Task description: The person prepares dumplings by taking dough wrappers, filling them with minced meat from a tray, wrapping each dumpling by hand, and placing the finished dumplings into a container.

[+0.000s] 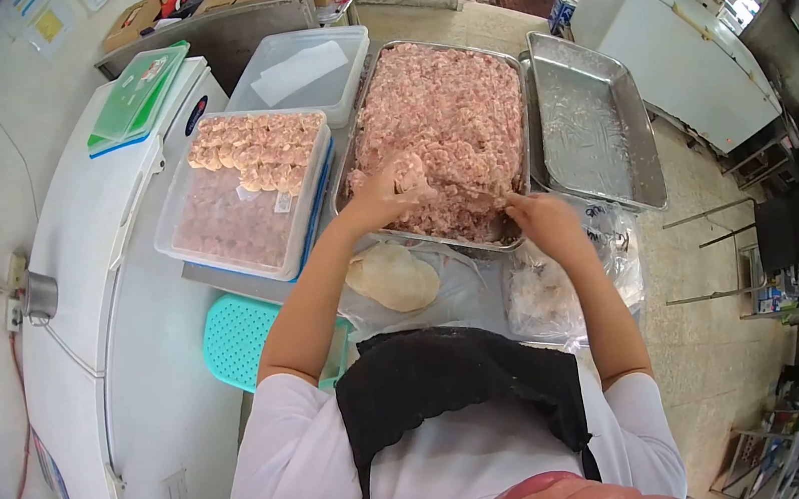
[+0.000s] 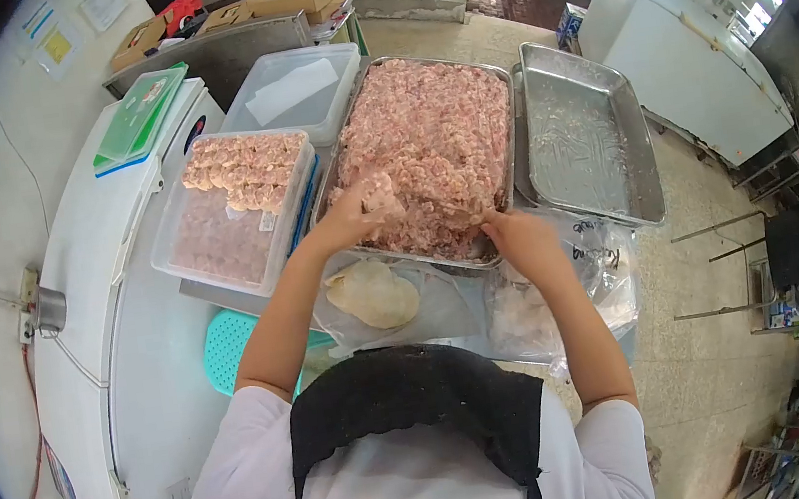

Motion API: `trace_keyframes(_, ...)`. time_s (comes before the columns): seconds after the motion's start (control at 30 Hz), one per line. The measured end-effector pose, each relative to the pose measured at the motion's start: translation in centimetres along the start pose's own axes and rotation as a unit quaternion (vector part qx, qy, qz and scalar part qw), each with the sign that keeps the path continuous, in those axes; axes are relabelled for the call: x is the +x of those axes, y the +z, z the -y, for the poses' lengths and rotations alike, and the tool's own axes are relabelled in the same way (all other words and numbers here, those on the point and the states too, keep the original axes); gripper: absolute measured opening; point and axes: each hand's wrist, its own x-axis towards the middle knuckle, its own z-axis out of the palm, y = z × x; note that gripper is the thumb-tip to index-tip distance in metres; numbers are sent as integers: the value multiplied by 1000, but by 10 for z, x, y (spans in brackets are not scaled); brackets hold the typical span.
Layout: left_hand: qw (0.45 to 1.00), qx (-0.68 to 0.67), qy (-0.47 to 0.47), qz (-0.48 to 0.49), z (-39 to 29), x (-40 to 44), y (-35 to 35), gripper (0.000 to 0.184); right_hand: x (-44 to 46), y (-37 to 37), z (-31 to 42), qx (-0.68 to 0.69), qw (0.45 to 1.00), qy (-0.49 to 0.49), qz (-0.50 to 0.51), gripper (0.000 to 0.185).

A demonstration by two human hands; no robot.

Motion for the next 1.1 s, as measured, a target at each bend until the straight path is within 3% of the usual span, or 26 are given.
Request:
trace_keyframes(0.07,986,64,145,-51,-47,-5,-11,62,-8,-27,-2,82,997,4,1,28)
trace_keyframes(0.13,986,37,156,-38,-67,-10,-11,55,-13,-47,-3,231,973,13,-8,33)
trace_keyframes(0.27,995,15,72,62,-95,-14,-9,40,-13,-38,12,295,952,-74,38,37)
trace_keyframes(0.3,993,42,89,69,-94,-12,-9,38,-11,-27,13,297,950,-84,52,37)
trace_keyframes(0.37,985,98,121,79,-85,-7,-11,35,-5,-25,6,254,960,-100,57,36)
trace_keyframes(0.47,984,161,80,-2,-55,-11,1,40,-4,-44,-1,154,983,-103,0,34)
trace_keyframes(0.57,996,83,-12,30,-56,-8,5,44,-12,-36,17,124,984,-103,-70,30)
trace_keyframes(0.67,979,177,-58,86,-59,1,6,50,-9,7,8,88,992,-76,-39,28)
trace_keyframes(0.73,991,118,50,-33,-36,-11,12,51,-4,0,-6,-3,999,-8,31,27)
trace_keyframes(0.77,987,89,104,-88,-23,-17,13,51,-7,-2,-14,20,999,-26,9,28)
trace_keyframes(0.83,998,-41,-43,23,-49,-25,-6,48,-17,-6,-28,62,996,-58,-36,30)
trace_keyframes(0.87,984,-108,-119,78,-63,-30,-12,47,-20,-28,-12,111,993,-13,-23,32)
trace_keyframes(0.97,992,24,114,-45,-78,-38,-20,37,-22,-44,28,256,964,-53,-51,33)
trace_keyframes(1.07,990,-14,113,78,-61,-36,-41,37,-14,-19,68,247,964,-97,-13,31)
trace_keyframes(1.1,993,-2,95,65,-55,-40,-48,39,-9,-13,79,239,965,-110,-4,31)
